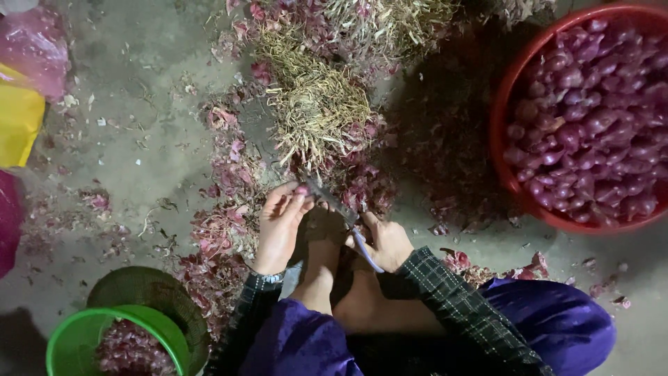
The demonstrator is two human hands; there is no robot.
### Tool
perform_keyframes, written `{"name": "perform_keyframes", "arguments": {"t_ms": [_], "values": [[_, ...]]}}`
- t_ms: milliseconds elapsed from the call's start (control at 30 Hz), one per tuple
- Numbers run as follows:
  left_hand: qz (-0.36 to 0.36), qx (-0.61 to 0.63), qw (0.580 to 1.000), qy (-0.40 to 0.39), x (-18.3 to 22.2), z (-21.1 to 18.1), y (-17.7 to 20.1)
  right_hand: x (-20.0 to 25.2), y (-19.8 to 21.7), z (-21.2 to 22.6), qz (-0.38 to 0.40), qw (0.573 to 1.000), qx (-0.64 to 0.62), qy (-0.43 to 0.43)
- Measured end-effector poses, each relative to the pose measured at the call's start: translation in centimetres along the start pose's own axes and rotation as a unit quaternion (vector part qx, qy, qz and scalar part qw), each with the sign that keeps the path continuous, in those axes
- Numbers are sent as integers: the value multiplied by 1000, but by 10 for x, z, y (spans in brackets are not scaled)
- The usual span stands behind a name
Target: Trimming the roots and stems of onions using scissors and sorting them into baskets.
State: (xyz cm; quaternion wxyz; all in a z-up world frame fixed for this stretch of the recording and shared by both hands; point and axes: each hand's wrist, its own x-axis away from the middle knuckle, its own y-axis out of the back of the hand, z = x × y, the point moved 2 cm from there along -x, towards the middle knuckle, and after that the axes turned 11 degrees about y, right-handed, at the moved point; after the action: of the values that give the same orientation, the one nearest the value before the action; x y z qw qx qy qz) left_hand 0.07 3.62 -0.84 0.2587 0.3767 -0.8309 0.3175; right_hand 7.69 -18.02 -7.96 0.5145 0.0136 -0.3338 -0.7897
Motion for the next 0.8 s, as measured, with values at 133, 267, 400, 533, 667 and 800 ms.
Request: {"name": "perform_keyframes", "arguments": {"t_ms": [133,267,400,533,667,800], "values": [[-3,3,1000,-13,-8,9,8,-2,7,13,15,999,32,18],[-19,-56,997,-44,3,-7,-11,-1,-15,-22,11,1000,5,9],[-20,-260,961,-91,2,0,-8,-7,-10,-7,-88,980,-178,-11],[132,-482,820,-278,-17,53,-7,-12,-3,-10,-179,881,-434,-57],[156,-481,828,-242,-44,56,-20,0,41,-27,-249,916,-314,-6],[62,-593,749,-289,-112,74,-12,20,158,-71,-348,936,2,-52]]}}
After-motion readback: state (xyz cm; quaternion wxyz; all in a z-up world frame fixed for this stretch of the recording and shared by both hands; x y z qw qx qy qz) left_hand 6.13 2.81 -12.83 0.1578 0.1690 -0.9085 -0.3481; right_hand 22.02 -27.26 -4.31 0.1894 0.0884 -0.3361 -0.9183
